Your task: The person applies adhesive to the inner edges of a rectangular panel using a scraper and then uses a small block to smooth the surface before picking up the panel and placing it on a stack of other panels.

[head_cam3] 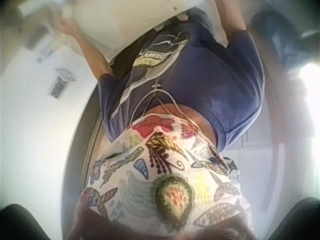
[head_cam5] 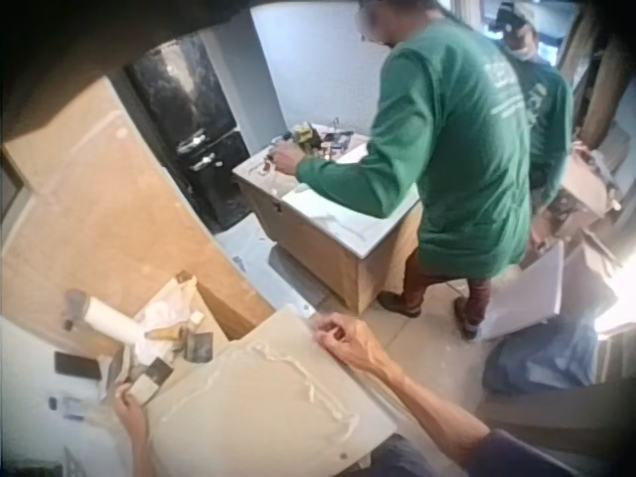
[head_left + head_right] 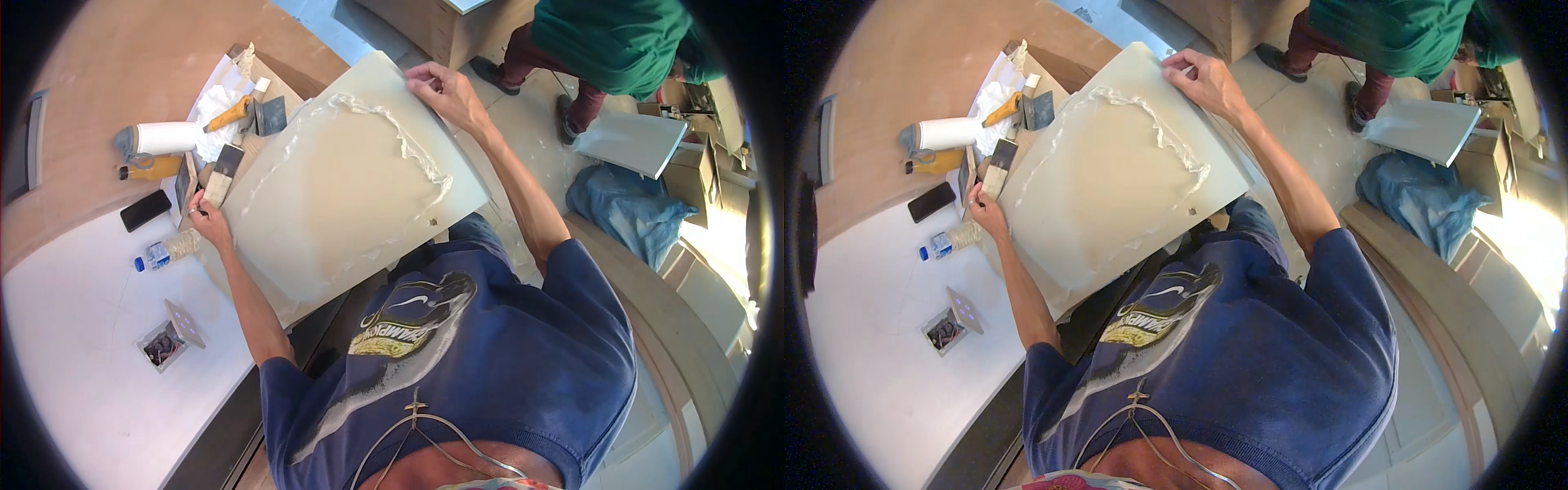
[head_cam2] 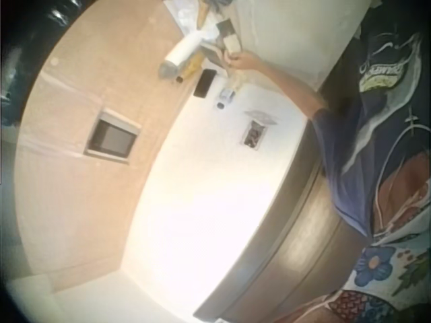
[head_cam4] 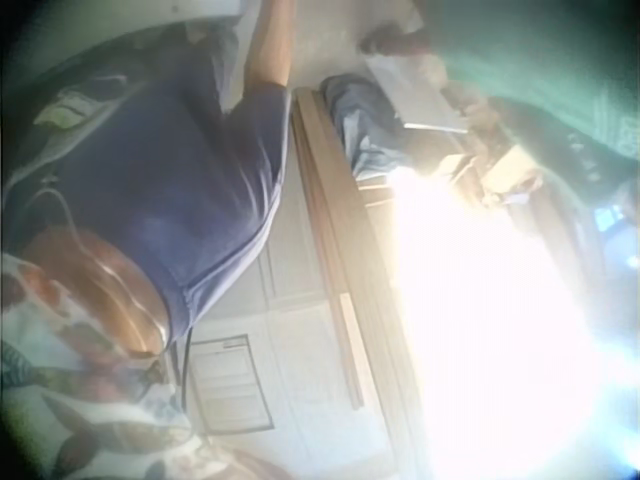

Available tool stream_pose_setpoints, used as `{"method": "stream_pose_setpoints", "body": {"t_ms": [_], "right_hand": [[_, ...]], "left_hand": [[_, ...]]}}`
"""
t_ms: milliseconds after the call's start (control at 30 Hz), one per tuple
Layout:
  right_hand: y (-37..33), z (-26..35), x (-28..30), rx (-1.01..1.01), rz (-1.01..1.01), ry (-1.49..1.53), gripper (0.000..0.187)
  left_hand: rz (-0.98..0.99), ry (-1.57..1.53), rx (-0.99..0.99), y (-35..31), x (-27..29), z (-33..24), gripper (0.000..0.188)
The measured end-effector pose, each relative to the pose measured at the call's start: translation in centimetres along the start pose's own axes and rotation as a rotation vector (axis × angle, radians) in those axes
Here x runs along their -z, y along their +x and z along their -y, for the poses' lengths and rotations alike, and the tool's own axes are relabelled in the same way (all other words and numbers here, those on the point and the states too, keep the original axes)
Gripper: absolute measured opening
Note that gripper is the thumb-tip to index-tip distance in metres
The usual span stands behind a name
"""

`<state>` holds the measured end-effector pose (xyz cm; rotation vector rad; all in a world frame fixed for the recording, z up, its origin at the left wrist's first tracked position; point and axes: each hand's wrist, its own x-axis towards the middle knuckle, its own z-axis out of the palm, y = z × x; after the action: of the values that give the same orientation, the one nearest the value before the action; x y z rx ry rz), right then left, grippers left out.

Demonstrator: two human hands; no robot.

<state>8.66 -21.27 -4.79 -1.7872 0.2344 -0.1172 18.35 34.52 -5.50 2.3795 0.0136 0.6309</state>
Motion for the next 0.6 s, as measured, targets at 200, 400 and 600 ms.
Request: {"method": "stream_pose_setpoints", "body": {"t_ms": [200, 400, 600], "right_hand": [[-0.3, 1.0, -0.3, -0.039, -0.038, -0.173, 0.023], [-1.3, 1.3, -0.6, -0.020, -0.102, -0.133, 0.026], [-1.3, 2.3, -1.2, -0.007, -0.149, -0.330, 0.028]], "left_hand": [[0.019, 0.010, -0.005, 0.2, -0.1, 0.1, 0.025], [0.017, -0.021, 0.022, -0.1, 0.1, 0.1, 0.025], [0.025, -0.012, -0.008, 0.1, 0.2, -0.1, 0.026]]}}
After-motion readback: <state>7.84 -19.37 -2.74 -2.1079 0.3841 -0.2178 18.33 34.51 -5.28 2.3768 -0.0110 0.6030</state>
